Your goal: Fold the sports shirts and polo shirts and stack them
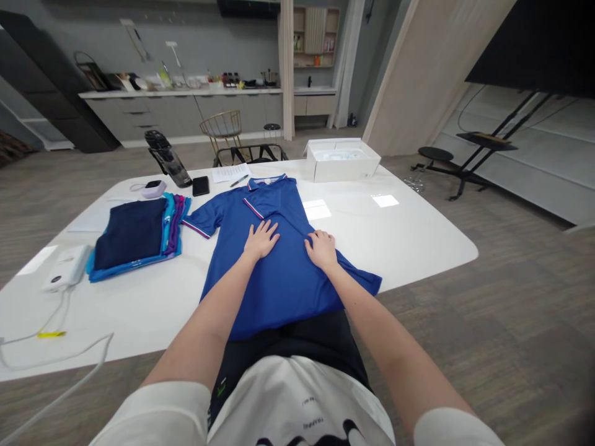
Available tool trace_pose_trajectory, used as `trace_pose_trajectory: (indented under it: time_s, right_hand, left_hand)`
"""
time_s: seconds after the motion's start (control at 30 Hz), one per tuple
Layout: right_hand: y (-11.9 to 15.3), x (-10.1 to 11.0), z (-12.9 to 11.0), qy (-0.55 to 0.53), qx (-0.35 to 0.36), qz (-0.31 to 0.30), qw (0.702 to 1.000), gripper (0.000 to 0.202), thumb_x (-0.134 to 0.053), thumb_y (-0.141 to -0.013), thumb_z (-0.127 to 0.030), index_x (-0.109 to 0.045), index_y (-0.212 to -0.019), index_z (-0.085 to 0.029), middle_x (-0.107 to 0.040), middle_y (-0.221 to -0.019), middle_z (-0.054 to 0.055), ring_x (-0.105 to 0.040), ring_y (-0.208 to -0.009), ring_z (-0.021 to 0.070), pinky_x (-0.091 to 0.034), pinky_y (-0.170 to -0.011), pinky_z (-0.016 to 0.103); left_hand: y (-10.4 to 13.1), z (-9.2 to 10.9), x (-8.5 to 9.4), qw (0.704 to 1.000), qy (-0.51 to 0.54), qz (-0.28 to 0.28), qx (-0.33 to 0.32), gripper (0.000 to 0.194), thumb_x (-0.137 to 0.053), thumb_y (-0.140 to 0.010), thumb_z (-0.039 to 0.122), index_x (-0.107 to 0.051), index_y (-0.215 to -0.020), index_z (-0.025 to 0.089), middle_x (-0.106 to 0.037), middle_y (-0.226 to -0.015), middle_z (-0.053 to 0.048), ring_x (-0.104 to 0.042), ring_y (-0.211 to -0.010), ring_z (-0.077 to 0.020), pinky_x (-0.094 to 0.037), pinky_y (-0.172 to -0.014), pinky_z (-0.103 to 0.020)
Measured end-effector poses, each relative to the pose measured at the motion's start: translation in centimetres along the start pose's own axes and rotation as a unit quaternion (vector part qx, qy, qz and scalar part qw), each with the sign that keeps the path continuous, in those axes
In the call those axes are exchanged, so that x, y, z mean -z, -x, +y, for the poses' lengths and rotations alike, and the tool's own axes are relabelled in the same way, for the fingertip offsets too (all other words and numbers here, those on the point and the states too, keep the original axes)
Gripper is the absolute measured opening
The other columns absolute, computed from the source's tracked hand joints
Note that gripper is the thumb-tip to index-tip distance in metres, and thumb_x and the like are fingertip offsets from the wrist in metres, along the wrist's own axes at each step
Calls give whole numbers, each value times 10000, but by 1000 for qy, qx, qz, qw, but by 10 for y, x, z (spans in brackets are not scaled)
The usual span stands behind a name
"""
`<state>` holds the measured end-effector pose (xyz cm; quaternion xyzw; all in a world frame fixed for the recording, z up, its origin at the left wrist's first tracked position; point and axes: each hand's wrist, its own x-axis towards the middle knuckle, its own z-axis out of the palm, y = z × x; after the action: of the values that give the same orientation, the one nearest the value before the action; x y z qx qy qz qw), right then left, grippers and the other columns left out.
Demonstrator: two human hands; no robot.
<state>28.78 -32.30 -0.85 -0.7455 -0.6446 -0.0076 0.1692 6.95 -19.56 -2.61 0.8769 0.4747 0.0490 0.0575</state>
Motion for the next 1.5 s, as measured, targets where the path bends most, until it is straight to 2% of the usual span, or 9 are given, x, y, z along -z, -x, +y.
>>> trace_pose_trajectory:
  time_s: [0.17, 0.33, 0.43, 0.63, 0.9, 1.03, 1.2, 1.33, 1.5]
  right_hand:
    - [2, 3, 1, -8, -1, 10, 1000, 326, -419, -1025, -324, -695, -1127, -184, -668, -1137, 139, -548, -1091, 273, -346, -950, 424]
    - [16, 10, 18, -38, 36, 9, 999, 275, -442, -1016, -263, -688, -1124, -205, -686, -1136, 105, -571, -1080, 246, -351, -923, 385]
    - [41, 23, 40, -27, 44, 13, 999, 257, -464, -1015, -275, -673, -1155, -224, -682, -1156, 97, -571, -1080, 247, -341, -939, 398]
    - [104, 56, 81, 56, -49, 5, 997, 379, -512, -995, -415, -603, -1297, -205, -648, -1209, 142, -546, -1100, 301, -345, -916, 438]
    - [142, 76, 95, 99, -99, -4, 990, 211, -492, -987, -305, -679, -1020, -213, -707, -1023, 101, -595, -1012, 273, -339, -911, 432]
    - [140, 87, 92, 52, -73, 17, 996, 244, -487, -1008, -375, -661, -978, -206, -733, -908, 77, -655, -906, 253, -375, -887, 400]
    - [140, 115, 68, -24, -43, 34, 998, 307, -494, -1000, -488, -659, -1015, -229, -730, -783, 41, -673, -699, 226, -415, -679, 314]
    - [142, 129, 47, -72, -15, 57, 996, 308, -503, -988, -493, -676, -1015, -240, -749, -830, 44, -696, -727, 223, -431, -651, 295]
    - [145, 136, 27, -109, -2, 54, 993, 303, -514, -986, -485, -686, -1002, -237, -749, -821, 46, -696, -715, 219, -455, -665, 294]
  left_hand:
    - [6, 6, 5, 996, -29, 59, -62, 487, -305, -1045, 390, -524, -1452, 239, -506, -1519, -96, -440, -1404, -252, -308, -1177, -477]
    - [5, 17, 12, 978, -94, 74, -169, 400, -346, -1025, 234, -610, -1323, 198, -661, -1265, -126, -597, -1155, -254, -451, -971, -401]
    - [3, 34, 17, 970, -101, 74, -210, 375, -356, -1027, 226, -606, -1305, 198, -672, -1181, -118, -613, -1051, -243, -461, -901, -385]
    - [-8, 81, 22, 954, -70, 61, -287, 355, -401, -1027, 251, -571, -1338, 224, -630, -1201, -97, -581, -1051, -222, -460, -844, -339]
    - [-27, 98, 15, 949, -94, 61, -294, 312, -398, -1007, 184, -648, -1193, 206, -621, -1146, -104, -564, -1018, -229, -463, -802, -341]
    - [-29, 99, 15, 951, -101, 72, -282, 271, -403, -1001, 170, -646, -1118, 199, -621, -1140, -109, -559, -1018, -237, -465, -776, -345]
    - [-28, 95, 19, 963, -94, 79, -241, 272, -389, -998, 148, -602, -1158, 205, -646, -1092, -97, -573, -1009, -231, -463, -763, -331]
    - [-28, 93, 19, 964, -104, 71, -236, 340, -417, -969, 119, -576, -1250, 223, -653, -1129, -80, -582, -1003, -218, -472, -782, -327]
    - [-25, 85, 35, 963, -115, 81, -228, 318, -419, -943, 102, -640, -1142, 214, -645, -1122, -91, -576, -1007, -227, -482, -775, -338]
